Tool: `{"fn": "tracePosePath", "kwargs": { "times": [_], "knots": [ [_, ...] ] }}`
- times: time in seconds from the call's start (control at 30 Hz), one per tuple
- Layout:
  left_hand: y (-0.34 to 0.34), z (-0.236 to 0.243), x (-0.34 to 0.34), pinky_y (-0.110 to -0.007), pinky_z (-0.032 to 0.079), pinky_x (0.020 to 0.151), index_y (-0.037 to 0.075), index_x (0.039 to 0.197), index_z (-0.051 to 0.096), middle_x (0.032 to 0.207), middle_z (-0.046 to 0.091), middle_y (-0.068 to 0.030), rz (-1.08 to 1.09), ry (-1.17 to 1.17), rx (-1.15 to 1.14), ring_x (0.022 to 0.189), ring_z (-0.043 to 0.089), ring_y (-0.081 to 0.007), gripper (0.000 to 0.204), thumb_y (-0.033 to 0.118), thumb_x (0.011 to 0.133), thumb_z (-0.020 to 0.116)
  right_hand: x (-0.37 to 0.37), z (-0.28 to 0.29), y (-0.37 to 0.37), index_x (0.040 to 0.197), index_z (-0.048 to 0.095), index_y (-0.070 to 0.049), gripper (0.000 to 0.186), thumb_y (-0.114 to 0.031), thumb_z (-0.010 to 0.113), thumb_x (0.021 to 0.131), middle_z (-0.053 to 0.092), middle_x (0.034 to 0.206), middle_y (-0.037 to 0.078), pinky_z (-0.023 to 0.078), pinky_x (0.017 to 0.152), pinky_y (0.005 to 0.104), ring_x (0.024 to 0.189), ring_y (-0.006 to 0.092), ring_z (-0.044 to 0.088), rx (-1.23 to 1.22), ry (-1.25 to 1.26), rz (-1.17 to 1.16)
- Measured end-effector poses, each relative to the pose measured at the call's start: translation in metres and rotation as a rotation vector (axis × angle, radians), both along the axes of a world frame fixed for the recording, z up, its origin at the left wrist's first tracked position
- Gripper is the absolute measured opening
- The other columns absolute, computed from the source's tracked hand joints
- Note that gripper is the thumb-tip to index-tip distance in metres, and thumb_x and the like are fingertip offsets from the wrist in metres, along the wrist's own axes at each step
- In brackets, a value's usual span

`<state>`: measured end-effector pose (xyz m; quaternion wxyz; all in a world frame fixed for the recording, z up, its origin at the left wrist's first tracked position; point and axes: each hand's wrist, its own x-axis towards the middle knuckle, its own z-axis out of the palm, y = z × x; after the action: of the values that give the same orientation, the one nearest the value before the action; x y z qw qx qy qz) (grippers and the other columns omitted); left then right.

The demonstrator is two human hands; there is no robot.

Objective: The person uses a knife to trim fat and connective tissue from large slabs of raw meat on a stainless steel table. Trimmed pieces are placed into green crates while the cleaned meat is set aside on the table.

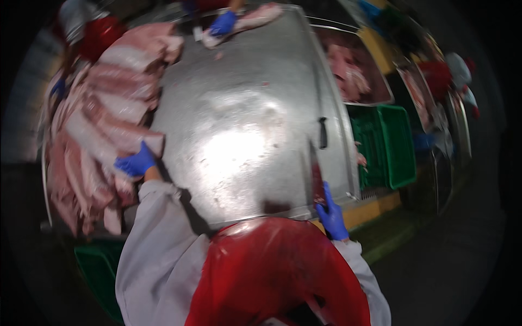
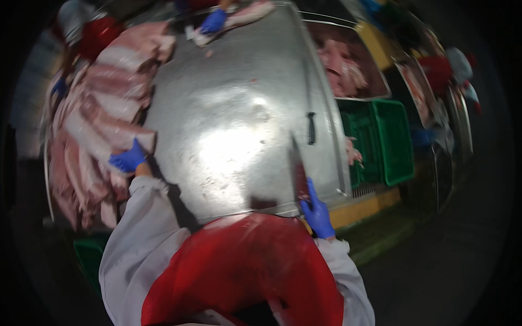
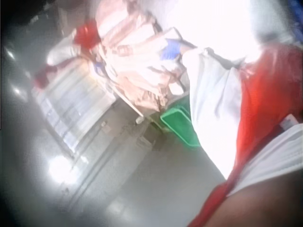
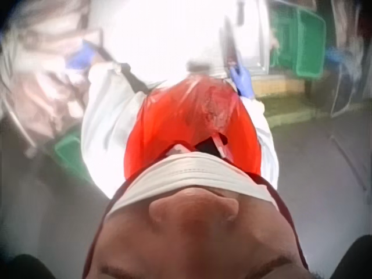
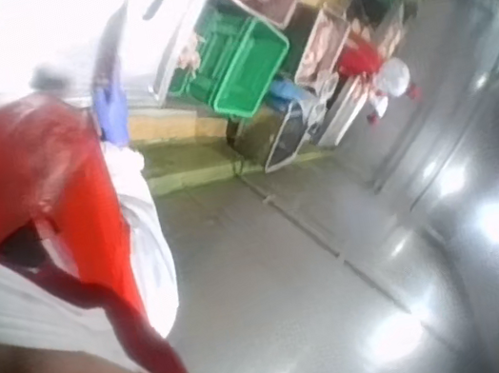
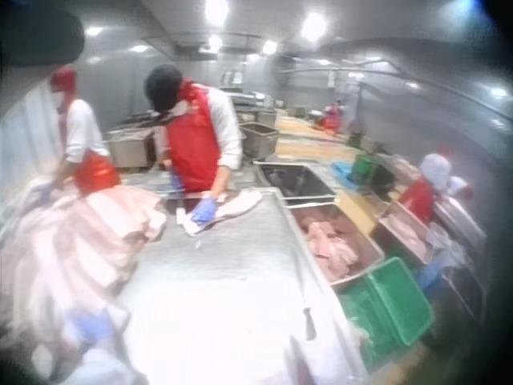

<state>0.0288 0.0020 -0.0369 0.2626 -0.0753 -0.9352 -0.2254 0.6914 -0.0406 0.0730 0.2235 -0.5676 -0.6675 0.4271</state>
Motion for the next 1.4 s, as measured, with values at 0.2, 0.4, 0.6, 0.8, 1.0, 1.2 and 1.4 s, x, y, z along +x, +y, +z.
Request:
{"fn": "tracePosePath", "kwargs": {
  "times": [0.2, 0.4, 0.6, 0.8, 1.0, 1.2, 1.4],
  "knots": [
    [-0.02, 0.032, 0.001, -0.051, 0.033, 0.109, 0.002, 0.15, 0.018, 0.156, 0.017, -0.0261, 0.213, -0.135, -0.01, 0.133, 0.037, -0.0427, 0.122, 0.051, 0.059, 0.083, 0.009, 0.004, -0.055, 0.157, 0.024, -0.025, 0.073, -0.004, 0.055, 0.094, 0.055, 0.071, 0.0, 0.036, 0.046, 0.0236, 0.052, 0.0061, 0.043, -0.239, 0.031, -0.314],
    [-0.06, 0.031, -0.029, -0.044, 0.051, 0.093, -0.001, 0.131, 0.047, 0.122, 0.061, -0.0252, 0.046, -0.546, 0.22, 0.109, 0.062, -0.0384, 0.097, 0.04, 0.052, 0.087, -0.004, 0.017, -0.033, 0.157, 0.023, -0.02, 0.073, -0.004, 0.056, 0.093, 0.053, 0.073, 0.0, 0.038, 0.05, 0.0258, 0.055, 0.0091, 0.043, -0.151, 0.022, -0.131],
    [-0.091, 0.021, -0.033, -0.041, 0.055, 0.083, -0.005, 0.119, 0.056, 0.112, 0.067, -0.0231, -0.104, -0.707, 0.244, 0.094, 0.068, -0.0338, 0.077, 0.029, 0.057, 0.085, 0.006, 0.007, -0.003, 0.157, 0.022, -0.019, 0.075, -0.003, 0.055, 0.092, 0.054, 0.073, 0.0, 0.039, 0.053, 0.0263, 0.057, 0.0084, 0.043, -0.098, -0.015, 0.06],
    [-0.181, -0.004, 0.075, -0.036, 0.052, 0.088, -0.003, 0.126, 0.056, 0.114, 0.065, -0.0128, -0.81, -1.381, 0.473, 0.101, 0.064, -0.0245, 0.057, 0.009, 0.072, 0.075, 0.015, 0.002, 0.004, 0.157, 0.021, -0.019, 0.076, -0.001, 0.055, 0.092, 0.06, 0.079, 0.003, 0.043, 0.059, 0.025, 0.064, 0.0079, 0.048, -0.156, 0.003, 0.045],
    [-0.143, 0.034, 0.135, -0.038, 0.051, 0.095, -0.012, 0.143, 0.025, 0.131, 0.054, -0.0238, -0.64, -1.17, 0.353, 0.113, 0.061, -0.0313, 0.105, 0.031, 0.07, 0.086, 0.045, -0.026, 0.008, 0.158, 0.021, -0.02, 0.077, 0.001, 0.054, 0.092, 0.062, 0.09, 0.003, 0.046, 0.061, 0.0257, 0.066, 0.0095, 0.05, -0.219, 0.073, 0.023],
    [-0.041, 0.019, 0.203, -0.042, 0.044, 0.106, -0.012, 0.148, 0.006, 0.143, 0.038, -0.0311, -0.647, -0.767, -0.283, 0.126, 0.05, -0.0386, 0.135, 0.048, 0.059, 0.088, 0.033, -0.031, 0.035, 0.159, 0.01, -0.02, 0.083, -0.002, 0.056, 0.092, 0.07, 0.099, 0.013, 0.053, 0.068, 0.0302, 0.077, 0.016, 0.067, -0.148, 0.03, 0.104],
    [0.015, 0.043, 0.297, -0.046, 0.05, 0.096, 0.003, 0.15, 0.015, 0.132, 0.045, -0.0297, -0.84, -0.815, -0.372, 0.116, 0.056, -0.0437, 0.126, 0.048, 0.056, 0.085, 0.023, -0.047, 0.066, 0.158, 0.015, -0.02, 0.078, -0.004, 0.056, 0.093, 0.07, 0.099, 0.012, 0.055, 0.061, 0.0298, 0.075, 0.0176, 0.069, -0.131, 0.076, 0.096]
  ]
}}
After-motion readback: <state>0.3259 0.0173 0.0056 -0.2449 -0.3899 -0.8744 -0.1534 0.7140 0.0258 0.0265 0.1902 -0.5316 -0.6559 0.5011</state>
